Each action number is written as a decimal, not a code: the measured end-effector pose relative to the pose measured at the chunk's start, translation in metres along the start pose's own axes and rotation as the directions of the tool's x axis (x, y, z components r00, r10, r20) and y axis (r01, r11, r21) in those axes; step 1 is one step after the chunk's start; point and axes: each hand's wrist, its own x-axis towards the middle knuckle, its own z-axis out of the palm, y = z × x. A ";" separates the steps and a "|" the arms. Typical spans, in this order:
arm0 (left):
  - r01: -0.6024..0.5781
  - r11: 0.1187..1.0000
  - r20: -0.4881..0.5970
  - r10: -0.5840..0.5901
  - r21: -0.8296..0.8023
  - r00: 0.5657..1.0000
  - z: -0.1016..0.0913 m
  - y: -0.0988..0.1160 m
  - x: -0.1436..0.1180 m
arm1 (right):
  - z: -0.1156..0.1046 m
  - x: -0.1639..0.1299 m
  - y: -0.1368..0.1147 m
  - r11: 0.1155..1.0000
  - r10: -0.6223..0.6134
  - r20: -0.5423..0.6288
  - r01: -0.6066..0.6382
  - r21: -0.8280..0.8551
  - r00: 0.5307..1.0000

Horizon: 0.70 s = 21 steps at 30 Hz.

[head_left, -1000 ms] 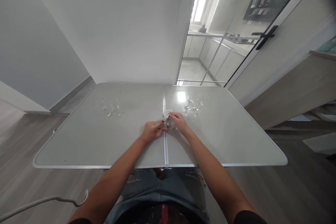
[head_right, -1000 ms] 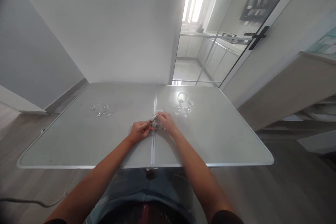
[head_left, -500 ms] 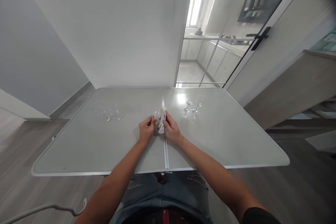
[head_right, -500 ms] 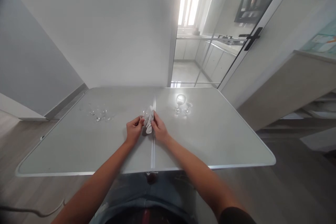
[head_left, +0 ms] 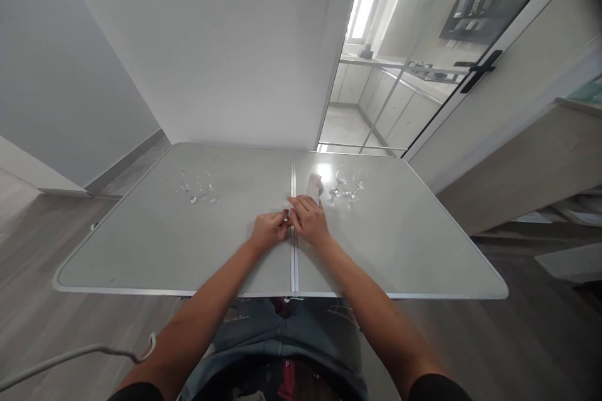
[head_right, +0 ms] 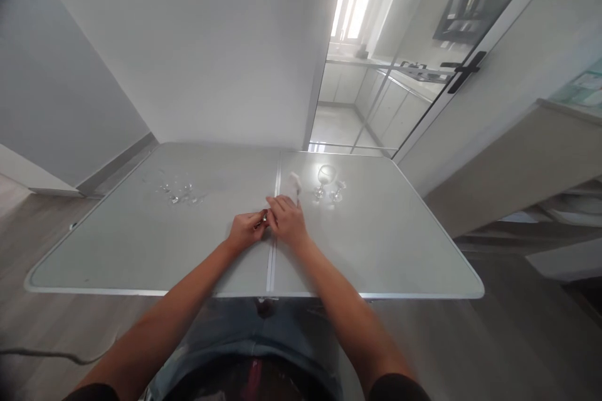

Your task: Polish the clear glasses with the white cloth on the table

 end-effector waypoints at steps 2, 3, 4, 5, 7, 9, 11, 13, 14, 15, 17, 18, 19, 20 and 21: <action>-0.073 0.997 0.066 0.072 0.026 0.995 0.000 0.002 -0.002 | -0.003 0.003 0.012 0.981 0.154 0.059 -0.160 0.111 0.986; -0.096 0.995 0.083 0.093 0.031 0.992 0.001 0.003 -0.003 | -0.005 0.005 0.018 0.951 0.221 0.108 -0.238 0.196 0.969; -0.111 0.993 0.089 0.108 0.029 0.990 0.001 0.004 -0.003 | -0.006 0.006 0.024 0.906 0.269 0.161 -0.306 0.292 0.950; -0.118 0.993 0.085 0.115 0.021 0.990 0.001 0.005 -0.003 | -0.008 0.007 0.029 0.851 0.301 0.205 -0.359 0.384 0.931; -0.099 0.995 0.053 0.100 -0.014 0.994 0.001 0.005 -0.003 | -0.009 0.008 0.034 0.737 0.348 0.241 -0.423 0.528 0.906; -0.048 0.996 0.009 0.049 -0.075 0.999 0.000 0.006 -0.002 | -0.009 0.008 0.034 0.620 0.407 0.232 -0.454 0.640 0.883; 0.027 0.986 -0.044 -0.035 -0.165 0.998 -0.002 0.007 0.000 | -0.007 0.009 0.028 0.473 0.467 0.234 -0.464 0.749 0.853; 0.123 0.956 -0.095 -0.153 -0.267 0.984 -0.004 0.008 0.003 | -0.003 0.009 0.019 0.337 0.461 0.258 -0.436 0.834 0.849; 0.173 0.933 -0.109 -0.217 -0.315 0.970 -0.005 0.009 0.005 | 0.000 0.009 0.013 0.298 0.433 0.266 -0.415 0.860 0.862; 0.223 0.907 -0.112 -0.279 -0.357 0.954 -0.005 0.009 0.007 | 0.002 0.008 0.008 0.279 0.395 0.268 -0.393 0.876 0.879; 0.299 0.858 -0.088 -0.366 -0.418 0.926 -0.004 0.009 0.010 | 0.008 0.007 0.000 0.290 0.330 0.261 -0.360 0.887 0.907; 0.318 0.843 -0.069 -0.383 -0.435 0.921 -0.003 0.008 0.011 | 0.010 0.006 -0.003 0.308 0.315 0.252 -0.350 0.885 0.915; 0.324 0.836 -0.051 -0.385 -0.443 0.922 -0.001 0.007 0.012 | 0.013 0.005 -0.004 0.333 0.311 0.238 -0.340 0.879 0.920; 0.320 0.839 -0.035 -0.372 -0.441 0.927 0.001 0.005 0.012 | 0.015 0.004 -0.005 0.365 0.315 0.216 -0.328 0.871 0.924; 0.306 0.849 -0.020 -0.348 -0.432 0.937 0.003 0.004 0.012 | 0.017 0.003 -0.004 0.402 0.320 0.188 -0.313 0.861 0.929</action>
